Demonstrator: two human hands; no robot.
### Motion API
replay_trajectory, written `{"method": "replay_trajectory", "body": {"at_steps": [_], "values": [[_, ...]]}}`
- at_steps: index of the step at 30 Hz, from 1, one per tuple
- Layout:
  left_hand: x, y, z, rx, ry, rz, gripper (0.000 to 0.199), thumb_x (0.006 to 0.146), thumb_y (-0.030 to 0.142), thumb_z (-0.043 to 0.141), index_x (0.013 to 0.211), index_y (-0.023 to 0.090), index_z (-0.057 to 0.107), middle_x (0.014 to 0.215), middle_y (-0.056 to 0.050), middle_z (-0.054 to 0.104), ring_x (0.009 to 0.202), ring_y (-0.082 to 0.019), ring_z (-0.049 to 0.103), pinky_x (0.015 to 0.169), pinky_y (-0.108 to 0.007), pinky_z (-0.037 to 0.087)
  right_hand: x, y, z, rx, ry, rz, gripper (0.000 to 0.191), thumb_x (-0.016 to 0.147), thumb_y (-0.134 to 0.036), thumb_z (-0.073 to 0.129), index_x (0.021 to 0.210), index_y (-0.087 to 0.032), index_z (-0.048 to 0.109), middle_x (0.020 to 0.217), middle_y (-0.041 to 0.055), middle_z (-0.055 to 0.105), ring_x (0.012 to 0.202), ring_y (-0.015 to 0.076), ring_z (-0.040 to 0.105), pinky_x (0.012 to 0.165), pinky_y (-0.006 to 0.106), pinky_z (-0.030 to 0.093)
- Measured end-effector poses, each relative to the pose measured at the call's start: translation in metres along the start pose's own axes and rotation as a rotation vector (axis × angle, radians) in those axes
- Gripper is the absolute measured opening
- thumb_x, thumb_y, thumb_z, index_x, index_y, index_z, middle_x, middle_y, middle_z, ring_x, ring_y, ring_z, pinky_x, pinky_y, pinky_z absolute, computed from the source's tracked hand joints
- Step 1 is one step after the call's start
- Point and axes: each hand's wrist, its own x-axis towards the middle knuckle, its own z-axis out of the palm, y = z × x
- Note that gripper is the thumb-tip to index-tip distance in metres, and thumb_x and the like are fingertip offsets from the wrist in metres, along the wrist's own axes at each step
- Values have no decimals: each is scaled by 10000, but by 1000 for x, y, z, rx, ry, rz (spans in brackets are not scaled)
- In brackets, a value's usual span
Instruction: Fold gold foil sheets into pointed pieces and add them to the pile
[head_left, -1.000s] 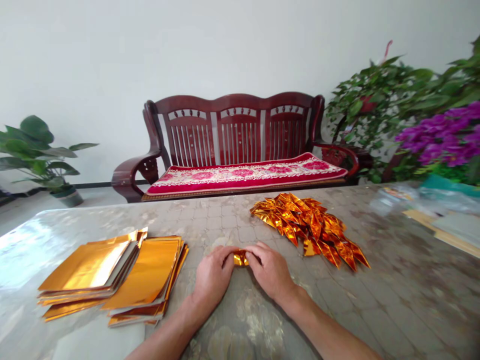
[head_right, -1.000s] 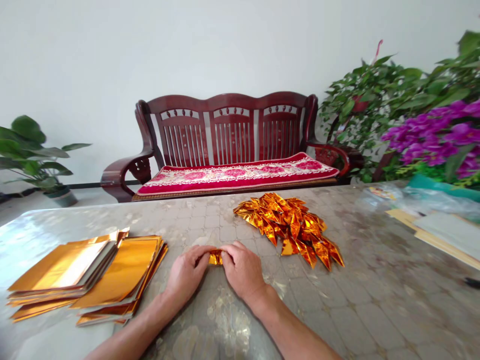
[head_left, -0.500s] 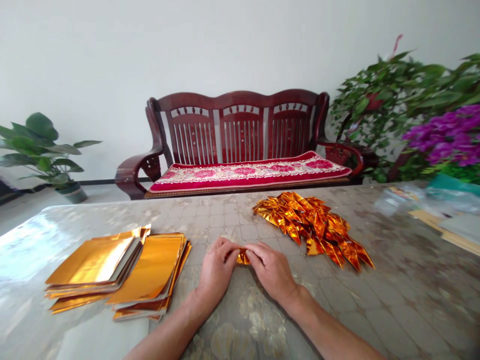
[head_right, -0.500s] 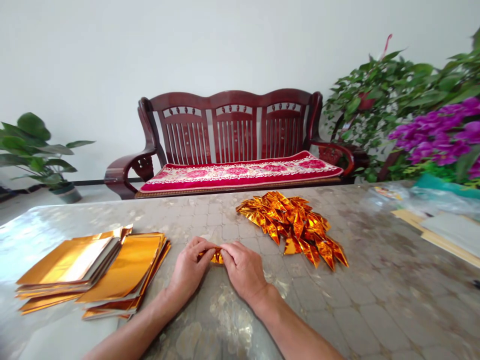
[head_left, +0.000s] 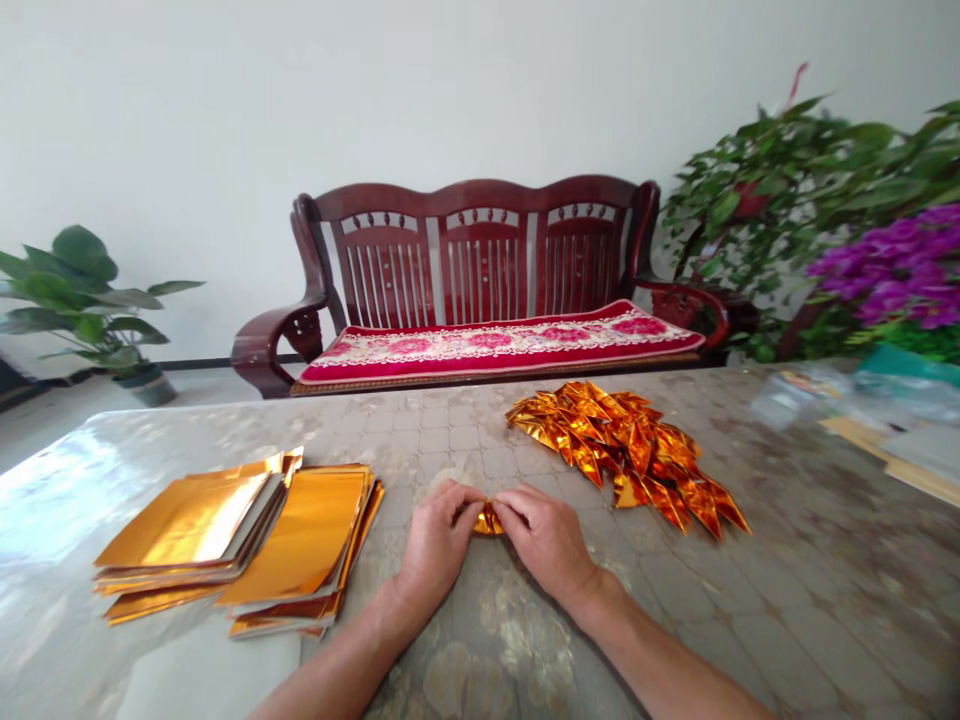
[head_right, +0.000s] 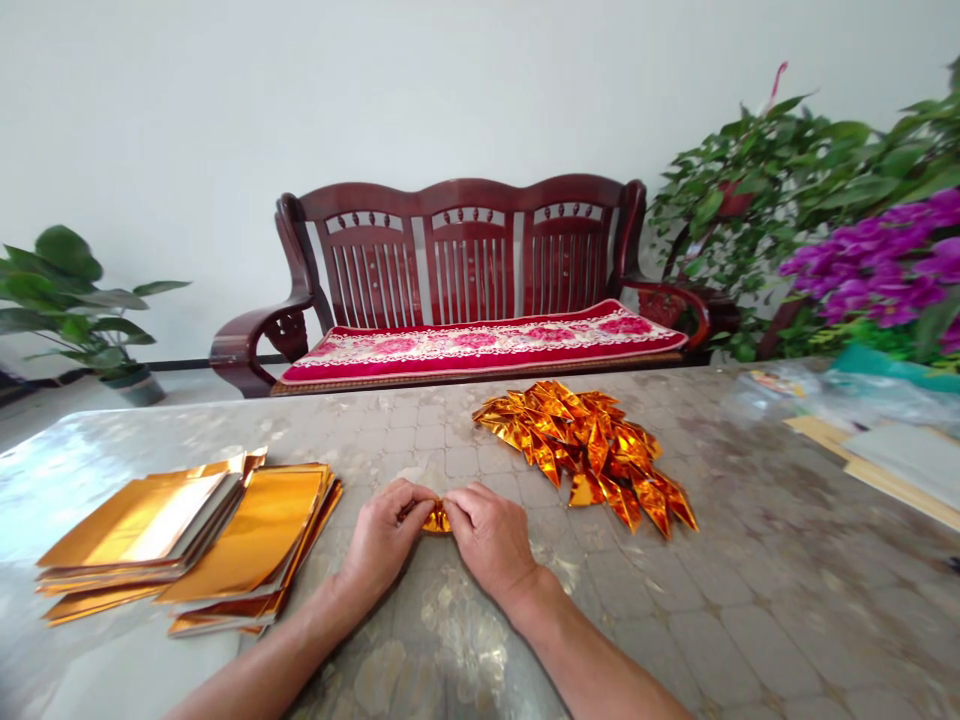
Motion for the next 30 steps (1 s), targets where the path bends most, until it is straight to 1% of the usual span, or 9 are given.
{"method": "replay_trajectory", "body": {"at_steps": [6, 13, 17, 20, 26, 30], "values": [[0, -1, 0, 7, -14, -2, 183, 888, 241, 539, 790, 196, 687, 758, -14, 653, 743, -163, 606, 698, -265, 447, 0, -2, 0, -2, 23, 7, 267, 945, -249, 490, 796, -238, 711, 744, 13, 670, 716, 149, 629, 636, 234, 389], [0, 0, 0, 2, -1, 20, 181, 875, 217, 549, 765, 194, 691, 741, -10, 662, 726, -153, 611, 686, -253, 452, -1, -3, 1, -20, 34, 6, 266, 947, -260, 487, 793, -244, 703, 747, 15, 672, 711, 152, 631, 627, 236, 387], [-1, 0, 1, 15, 7, 30, 177, 865, 206, 552, 762, 194, 695, 731, -9, 662, 720, -150, 611, 680, -248, 451, -2, -4, 2, -72, 38, -5, 260, 959, -262, 477, 825, -243, 699, 777, 18, 682, 735, 154, 643, 635, 238, 382], [-2, 1, 1, 23, 17, 42, 180, 860, 198, 547, 749, 192, 688, 720, -6, 656, 711, -145, 604, 676, -245, 444, -2, -5, 3, -122, 56, -21, 260, 960, -250, 475, 819, -240, 694, 764, 13, 676, 731, 152, 640, 630, 243, 367], [-5, 5, 2, 49, 27, 35, 200, 848, 192, 544, 690, 190, 665, 682, 0, 641, 665, -133, 576, 652, -242, 433, -4, -10, 2, -210, 82, -64, 239, 927, -197, 501, 755, -224, 664, 720, 8, 653, 673, 141, 607, 615, 258, 331], [-7, 6, 2, 43, 20, 45, 213, 850, 186, 537, 682, 189, 669, 673, -1, 634, 656, -130, 576, 642, -235, 432, -5, -13, 4, -253, 114, -90, 261, 920, -180, 486, 712, -210, 642, 698, 19, 639, 641, 140, 582, 607, 265, 318]]}}
